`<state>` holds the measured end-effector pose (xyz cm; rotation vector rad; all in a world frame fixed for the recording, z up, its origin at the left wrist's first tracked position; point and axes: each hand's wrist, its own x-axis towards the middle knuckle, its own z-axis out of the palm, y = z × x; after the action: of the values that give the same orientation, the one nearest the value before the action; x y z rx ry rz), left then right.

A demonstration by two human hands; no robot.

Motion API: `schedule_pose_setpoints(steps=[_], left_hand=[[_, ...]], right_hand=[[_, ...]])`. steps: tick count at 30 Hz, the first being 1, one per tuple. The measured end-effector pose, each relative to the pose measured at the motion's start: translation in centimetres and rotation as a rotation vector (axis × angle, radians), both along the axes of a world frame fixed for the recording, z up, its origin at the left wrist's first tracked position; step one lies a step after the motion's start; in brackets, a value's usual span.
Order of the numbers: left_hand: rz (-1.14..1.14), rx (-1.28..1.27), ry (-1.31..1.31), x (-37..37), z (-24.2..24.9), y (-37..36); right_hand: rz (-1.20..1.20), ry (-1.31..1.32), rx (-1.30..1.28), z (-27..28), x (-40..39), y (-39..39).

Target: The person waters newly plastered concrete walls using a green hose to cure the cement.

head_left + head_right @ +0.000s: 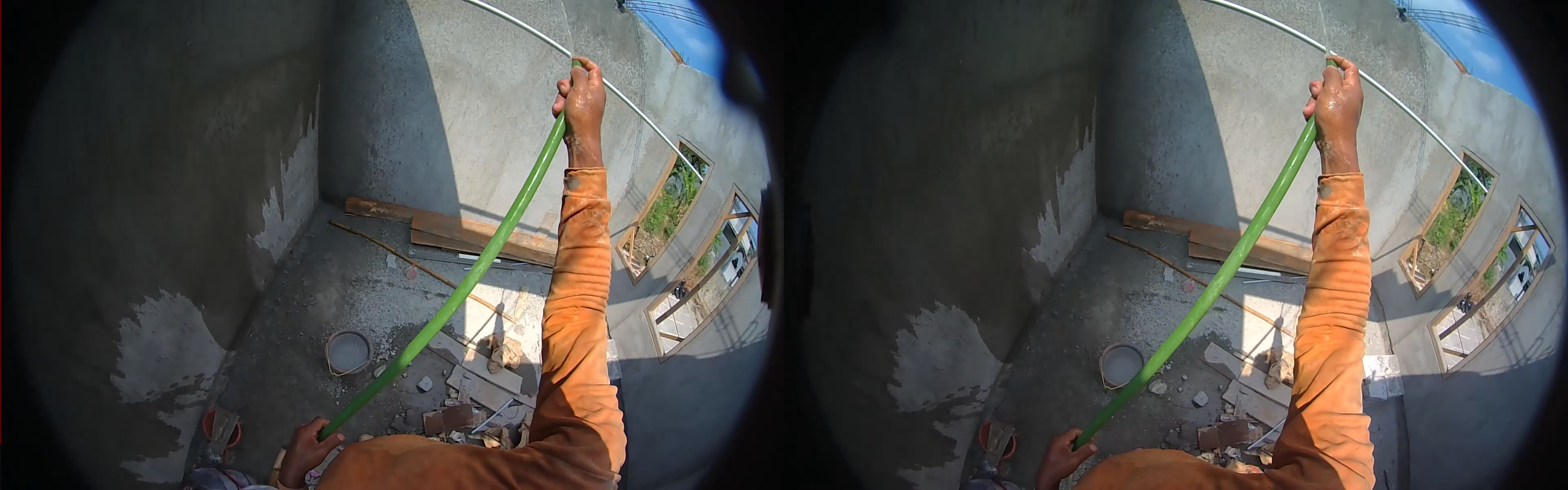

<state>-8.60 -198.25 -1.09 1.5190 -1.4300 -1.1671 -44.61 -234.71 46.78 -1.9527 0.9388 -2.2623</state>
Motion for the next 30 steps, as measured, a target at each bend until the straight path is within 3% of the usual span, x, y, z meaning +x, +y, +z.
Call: schedule_pose_setpoints(steps=[4, 6, 9, 13, 16, 19, 22, 30], left_hand=[[0.073, 0.033, -0.001, 0.6, -4.1, 2.3], [0.25, -0.185, -0.043, 0.5, -6.3, 3.3], [0.25, -0.078, -0.04, 0.9, -2.2, 3.1], [0.274, -0.104, -0.044, 1.6, -1.9, 3.3], [0.265, -0.022, 0.003, 1.6, -0.4, 3.2], [0.247, -0.112, -0.04, 2.3, -3.8, 2.4], [0.2, -0.09, -0.024, 0.7, 1.1, 1.1], [0.056, -0.099, -0.032, -0.3, 2.5, -2.4]], right_hand=[[0.177, 0.029, 0.018, -0.9, 4.4, -0.8], [0.227, 0.037, 0.089, -1.6, 6.7, -1.3], [0.252, 0.04, 0.113, -2.5, 9.2, -1.8], [0.286, 0.008, 0.154, -3.5, 9.0, -3.0], [0.278, -0.04, 0.154, -4.5, 6.9, -3.1], [0.231, -0.139, 0.134, -5.6, 2.9, -3.3], [0.163, -0.227, 0.102, -6.7, -1.9, -2.8], [-0.018, -0.302, 0.046, -9.1, -10.6, 0.3]])
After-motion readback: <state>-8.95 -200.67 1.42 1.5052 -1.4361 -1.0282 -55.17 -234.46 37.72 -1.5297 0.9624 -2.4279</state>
